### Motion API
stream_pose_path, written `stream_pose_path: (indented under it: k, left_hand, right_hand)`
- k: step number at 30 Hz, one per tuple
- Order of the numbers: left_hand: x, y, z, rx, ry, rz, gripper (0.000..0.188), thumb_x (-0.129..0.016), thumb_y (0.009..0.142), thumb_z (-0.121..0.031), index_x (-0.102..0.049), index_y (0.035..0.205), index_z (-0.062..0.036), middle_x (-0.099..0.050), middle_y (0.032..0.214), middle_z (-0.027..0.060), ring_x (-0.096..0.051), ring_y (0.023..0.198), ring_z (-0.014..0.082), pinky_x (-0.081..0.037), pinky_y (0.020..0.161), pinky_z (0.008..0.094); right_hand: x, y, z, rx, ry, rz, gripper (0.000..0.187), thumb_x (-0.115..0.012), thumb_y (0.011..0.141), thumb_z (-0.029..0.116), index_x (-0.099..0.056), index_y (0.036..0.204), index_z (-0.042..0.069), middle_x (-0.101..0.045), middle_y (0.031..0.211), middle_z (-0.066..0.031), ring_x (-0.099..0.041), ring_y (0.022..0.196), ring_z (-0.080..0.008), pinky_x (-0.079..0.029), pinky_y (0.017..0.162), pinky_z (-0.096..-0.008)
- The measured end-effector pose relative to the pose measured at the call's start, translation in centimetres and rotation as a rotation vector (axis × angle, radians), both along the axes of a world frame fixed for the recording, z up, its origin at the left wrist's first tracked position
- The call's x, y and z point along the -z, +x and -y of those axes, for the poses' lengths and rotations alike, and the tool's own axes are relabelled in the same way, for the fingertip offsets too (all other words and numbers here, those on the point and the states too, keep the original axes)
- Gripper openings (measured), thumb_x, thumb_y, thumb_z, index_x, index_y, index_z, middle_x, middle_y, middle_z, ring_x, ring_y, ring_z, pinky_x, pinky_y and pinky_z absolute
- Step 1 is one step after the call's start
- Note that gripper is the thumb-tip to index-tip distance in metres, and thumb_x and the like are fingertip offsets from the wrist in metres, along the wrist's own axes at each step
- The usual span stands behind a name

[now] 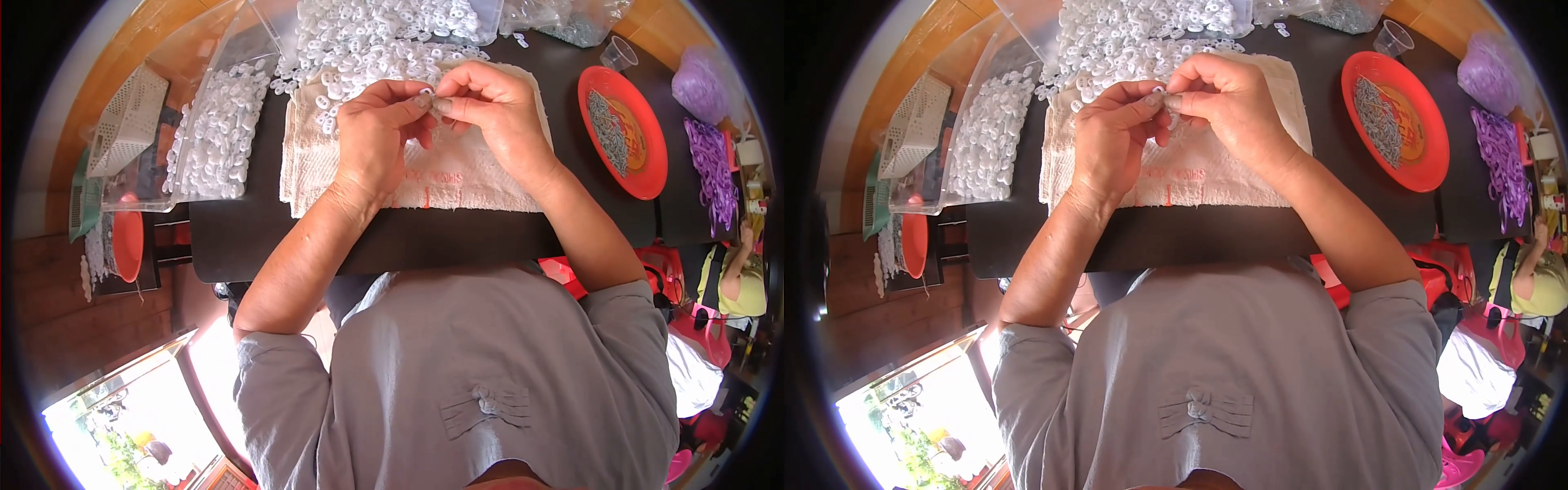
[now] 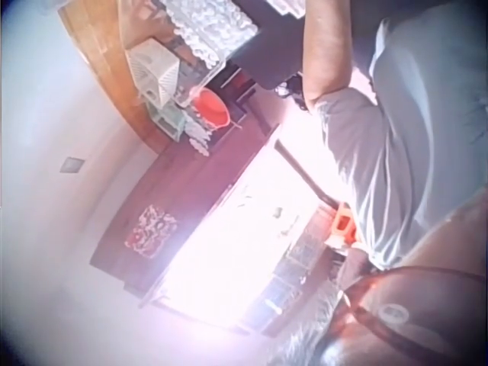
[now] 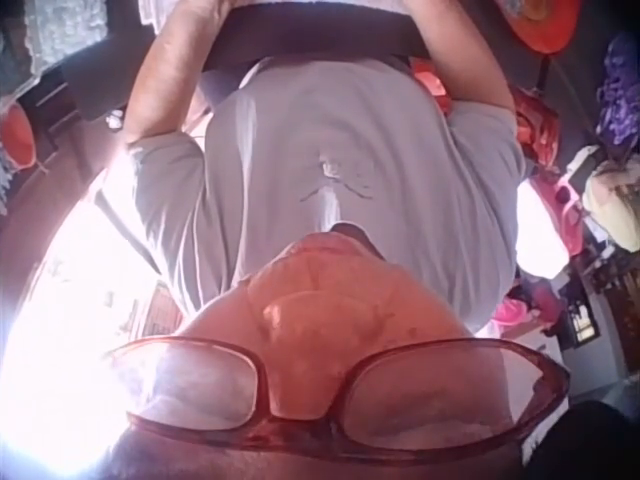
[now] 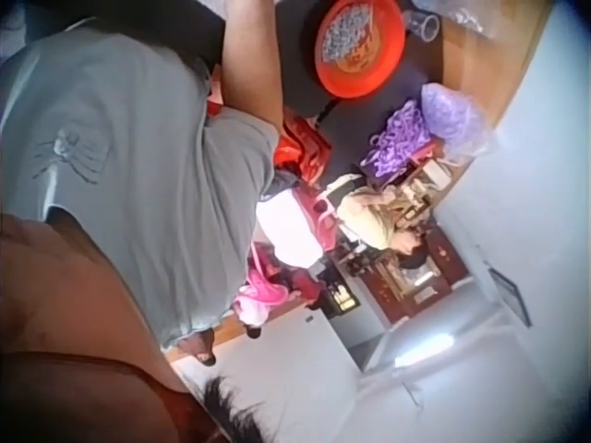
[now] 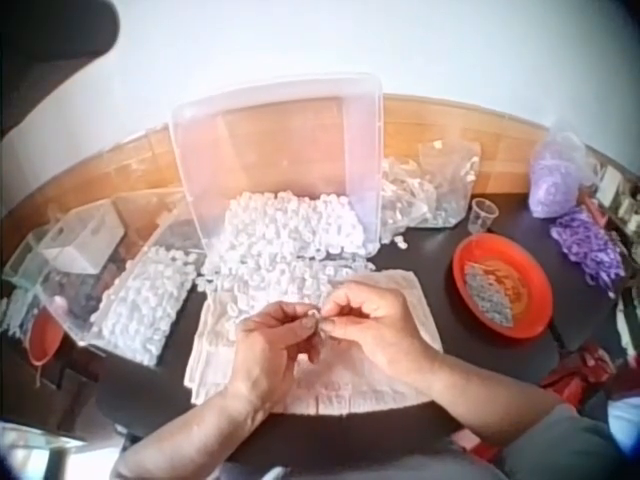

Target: Assembling small white plastic components by manually inserting metal pieces.

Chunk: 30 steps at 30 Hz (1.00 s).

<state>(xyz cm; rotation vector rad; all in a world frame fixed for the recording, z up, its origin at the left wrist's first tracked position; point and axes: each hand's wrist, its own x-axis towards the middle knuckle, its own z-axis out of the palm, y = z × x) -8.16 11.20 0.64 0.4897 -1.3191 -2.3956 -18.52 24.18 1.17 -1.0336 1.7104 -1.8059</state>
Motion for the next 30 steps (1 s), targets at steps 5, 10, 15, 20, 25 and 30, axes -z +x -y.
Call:
stream_pose_path:
  k: [5,10,15,20,25,30]
  left_hand:
    - [-0.1,0.0,-0.1,-0.044,-0.062,0.001,0.008,-0.06,0.086,0.003,-0.061,0.094,0.0067,-0.063,0.08,0.0107,-0.06,0.063,0.0157,-0.047,0.051,0.0266]
    - [-0.4,0.1,-0.5,-0.063,-0.137,0.014,0.008,-0.06,0.086,0.002,-0.061,0.093,0.0055,-0.063,0.078,0.0087,-0.059,0.061,0.0127,-0.045,0.048,0.0245]
    - [-0.7,0.2,-0.6,-0.014,-0.191,0.089,0.007,-0.061,0.086,0.0,-0.062,0.092,0.0047,-0.062,0.075,0.007,-0.057,0.059,0.0101,-0.043,0.045,0.0219]
    - [-0.6,0.2,-0.7,-0.029,-0.212,0.086,0.007,-0.062,0.086,-0.001,-0.062,0.091,0.0044,-0.061,0.074,0.0062,-0.056,0.058,0.0093,-0.042,0.043,0.0218]
    - [-0.7,0.4,-0.9,-0.03,-0.311,0.11,0.013,-0.062,0.087,-0.003,-0.062,0.097,0.0055,-0.063,0.076,0.0075,-0.058,0.06,0.0113,-0.044,0.047,0.0231]
    - [-0.4,0.3,-1.2,-0.071,-0.313,0.099,0.006,-0.063,0.084,0.001,-0.062,0.089,0.0046,-0.06,0.069,0.0052,-0.054,0.054,0.0082,-0.04,0.04,0.0221]
  right_hand:
    - [0.1,-0.2,0.0,0.043,0.019,-0.041,0.01,-0.061,0.085,-0.001,-0.066,0.093,0.0,-0.065,0.083,-0.0015,-0.06,0.074,-0.0076,-0.049,0.062,-0.022]
    - [-0.1,-0.2,0.1,0.02,0.015,-0.075,0.011,-0.059,0.086,0.001,-0.066,0.095,0.001,-0.065,0.085,-0.0017,-0.06,0.078,-0.0081,-0.05,0.065,-0.0232]
    - [-0.1,-0.3,0.0,0.021,0.024,-0.15,0.012,-0.059,0.085,0.0,-0.065,0.096,0.001,-0.065,0.085,-0.0016,-0.06,0.078,-0.0079,-0.05,0.065,-0.0229]
    - [-0.1,-0.3,0.0,0.036,0.021,-0.236,0.013,-0.059,0.084,-0.001,-0.064,0.096,0.001,-0.065,0.084,-0.0013,-0.059,0.078,-0.0073,-0.049,0.064,-0.0224]
    - [0.0,-0.3,0.0,0.052,0.028,-0.312,0.014,-0.058,0.082,-0.004,-0.064,0.094,0.0,-0.065,0.082,-0.0013,-0.059,0.074,-0.0065,-0.048,0.063,-0.0213]
    - [-0.3,0.3,0.0,0.047,-0.04,-0.404,0.013,-0.057,0.082,-0.007,-0.064,0.091,-0.001,-0.064,0.081,-0.0015,-0.058,0.072,-0.0066,-0.047,0.062,-0.0209]
